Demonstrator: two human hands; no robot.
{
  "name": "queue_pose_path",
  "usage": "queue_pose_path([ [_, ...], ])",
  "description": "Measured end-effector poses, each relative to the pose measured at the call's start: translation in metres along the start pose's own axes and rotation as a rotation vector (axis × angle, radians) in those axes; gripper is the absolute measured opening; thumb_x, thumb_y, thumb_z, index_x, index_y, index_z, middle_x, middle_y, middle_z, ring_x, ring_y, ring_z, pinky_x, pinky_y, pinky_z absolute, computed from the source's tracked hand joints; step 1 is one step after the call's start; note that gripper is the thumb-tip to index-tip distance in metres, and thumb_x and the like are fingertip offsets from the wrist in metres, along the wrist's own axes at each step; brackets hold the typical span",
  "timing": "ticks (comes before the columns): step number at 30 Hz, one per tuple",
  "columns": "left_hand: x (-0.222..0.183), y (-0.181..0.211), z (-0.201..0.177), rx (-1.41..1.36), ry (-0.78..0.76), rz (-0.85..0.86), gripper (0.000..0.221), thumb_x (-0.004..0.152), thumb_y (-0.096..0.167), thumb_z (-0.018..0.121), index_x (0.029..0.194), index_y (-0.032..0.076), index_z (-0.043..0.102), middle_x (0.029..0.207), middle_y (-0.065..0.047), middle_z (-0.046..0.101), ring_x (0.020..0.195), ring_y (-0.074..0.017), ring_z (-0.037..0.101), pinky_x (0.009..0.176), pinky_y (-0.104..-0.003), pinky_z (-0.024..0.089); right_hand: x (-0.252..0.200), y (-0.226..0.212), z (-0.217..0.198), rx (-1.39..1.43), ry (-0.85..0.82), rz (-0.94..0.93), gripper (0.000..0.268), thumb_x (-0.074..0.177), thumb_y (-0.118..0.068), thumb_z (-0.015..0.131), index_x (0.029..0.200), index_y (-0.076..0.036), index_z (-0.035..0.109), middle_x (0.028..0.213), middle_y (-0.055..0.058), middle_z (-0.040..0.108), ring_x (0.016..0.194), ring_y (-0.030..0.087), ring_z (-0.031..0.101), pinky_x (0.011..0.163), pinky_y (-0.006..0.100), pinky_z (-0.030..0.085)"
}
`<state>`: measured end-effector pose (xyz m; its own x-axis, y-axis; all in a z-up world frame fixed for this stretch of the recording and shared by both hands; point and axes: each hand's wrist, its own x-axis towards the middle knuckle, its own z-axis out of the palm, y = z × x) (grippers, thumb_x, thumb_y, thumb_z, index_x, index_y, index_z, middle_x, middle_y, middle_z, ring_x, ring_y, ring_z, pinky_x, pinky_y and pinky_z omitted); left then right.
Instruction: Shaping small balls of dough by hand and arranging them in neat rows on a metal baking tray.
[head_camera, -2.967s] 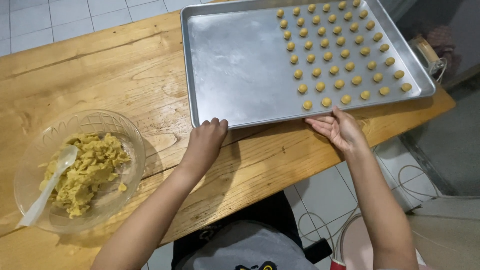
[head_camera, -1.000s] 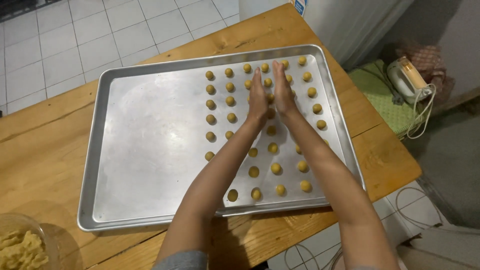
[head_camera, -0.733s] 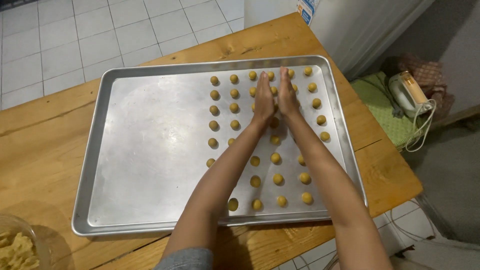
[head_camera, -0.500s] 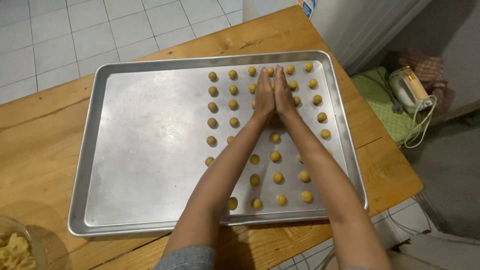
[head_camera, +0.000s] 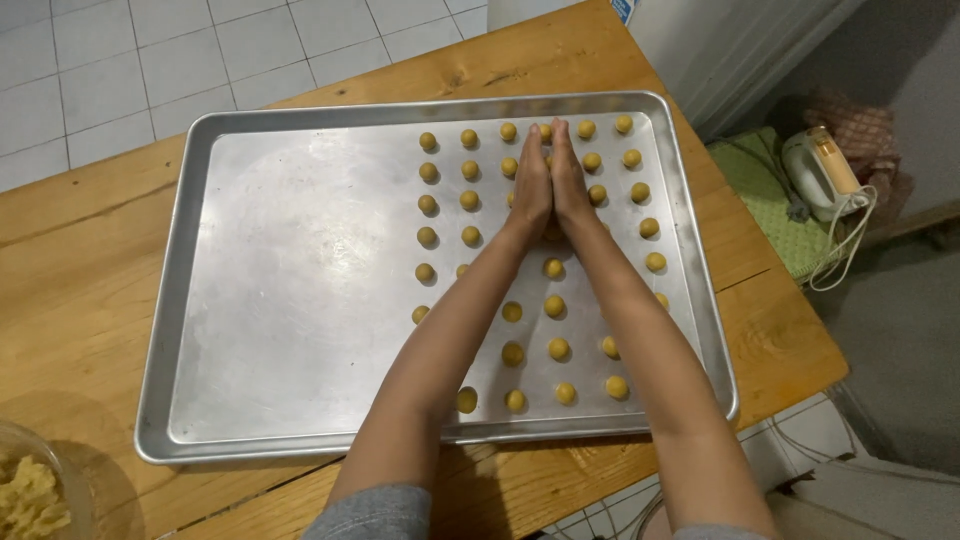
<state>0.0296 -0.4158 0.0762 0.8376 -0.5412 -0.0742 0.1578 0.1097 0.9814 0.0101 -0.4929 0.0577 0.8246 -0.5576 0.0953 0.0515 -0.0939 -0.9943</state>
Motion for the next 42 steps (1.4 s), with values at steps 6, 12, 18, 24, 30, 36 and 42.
queue_pose_path([
  [6,0.002,-0.003,-0.002,-0.034,-0.023,0.008,0.082,0.106,0.061,0.020,0.160,0.001,0.024,0.168,-0.022,0.018,0.157,-0.0332,0.014,0.131,-0.044,0.003,0.001,0.001,0.000,0.058,0.000,-0.060,0.085,0.100,-0.066,0.021,0.160,-0.005,0.022,0.168,0.018,0.022,0.157,0.028,0.019,0.128,0.040,0.012],
  [12,0.007,0.005,-0.008,-0.184,-0.031,0.109,0.081,0.099,0.058,0.018,0.160,0.005,0.017,0.170,-0.015,0.011,0.158,-0.0271,0.013,0.127,-0.043,0.011,0.004,0.000,-0.016,0.118,-0.007,-0.099,0.085,0.100,-0.063,0.024,0.159,-0.002,0.020,0.168,0.021,0.022,0.157,0.029,0.021,0.128,0.040,0.014],
  [18,-0.009,0.029,-0.035,-0.308,-0.034,0.110,0.086,0.094,0.065,0.023,0.161,0.011,0.019,0.171,-0.008,0.017,0.159,-0.0219,0.011,0.126,-0.048,0.008,-0.029,-0.011,-0.017,0.090,-0.016,0.034,0.086,0.097,-0.065,0.017,0.161,-0.007,0.015,0.170,0.016,0.018,0.158,0.024,0.017,0.127,0.042,0.011],
  [24,-0.025,0.021,-0.052,-0.351,0.044,0.066,0.085,0.093,0.064,0.028,0.161,0.014,0.021,0.171,-0.006,0.017,0.159,-0.0213,0.014,0.126,-0.047,0.012,-0.056,0.001,-0.002,-0.027,-0.037,0.075,0.084,0.097,-0.065,0.018,0.162,-0.013,0.014,0.171,0.015,0.018,0.158,0.026,0.015,0.126,0.044,0.014],
  [30,-0.045,0.035,-0.065,-0.344,0.074,0.027,0.085,0.092,0.063,0.027,0.160,0.012,0.025,0.170,-0.004,0.020,0.158,-0.0189,0.015,0.126,-0.043,0.012,-0.051,0.023,-0.003,-0.046,-0.092,-0.023,0.070,0.107,-0.050,0.020,0.162,-0.009,0.007,0.172,0.014,0.012,0.159,0.023,0.013,0.129,0.038,0.012],
  [36,-0.048,0.033,-0.079,-0.332,0.055,0.004,0.087,0.089,0.066,0.027,0.161,0.017,0.021,0.171,-0.002,0.020,0.158,-0.0160,0.014,0.127,-0.040,0.011,-0.043,0.038,0.000,0.032,-0.123,-0.070,0.070,0.109,-0.049,0.024,0.162,-0.011,-0.002,0.172,0.014,-0.002,0.161,0.025,0.004,0.131,0.040,0.009],
  [42,-0.039,0.014,-0.092,-0.217,0.035,0.122,0.082,0.097,0.062,0.022,0.161,0.012,0.016,0.171,-0.007,0.013,0.159,-0.0212,0.009,0.127,-0.042,0.009,-0.059,-0.012,0.005,-0.127,-0.025,-0.036,0.069,0.106,-0.049,0.027,0.162,-0.012,0.011,0.172,0.012,0.009,0.159,0.025,0.011,0.129,0.039,0.014],
])
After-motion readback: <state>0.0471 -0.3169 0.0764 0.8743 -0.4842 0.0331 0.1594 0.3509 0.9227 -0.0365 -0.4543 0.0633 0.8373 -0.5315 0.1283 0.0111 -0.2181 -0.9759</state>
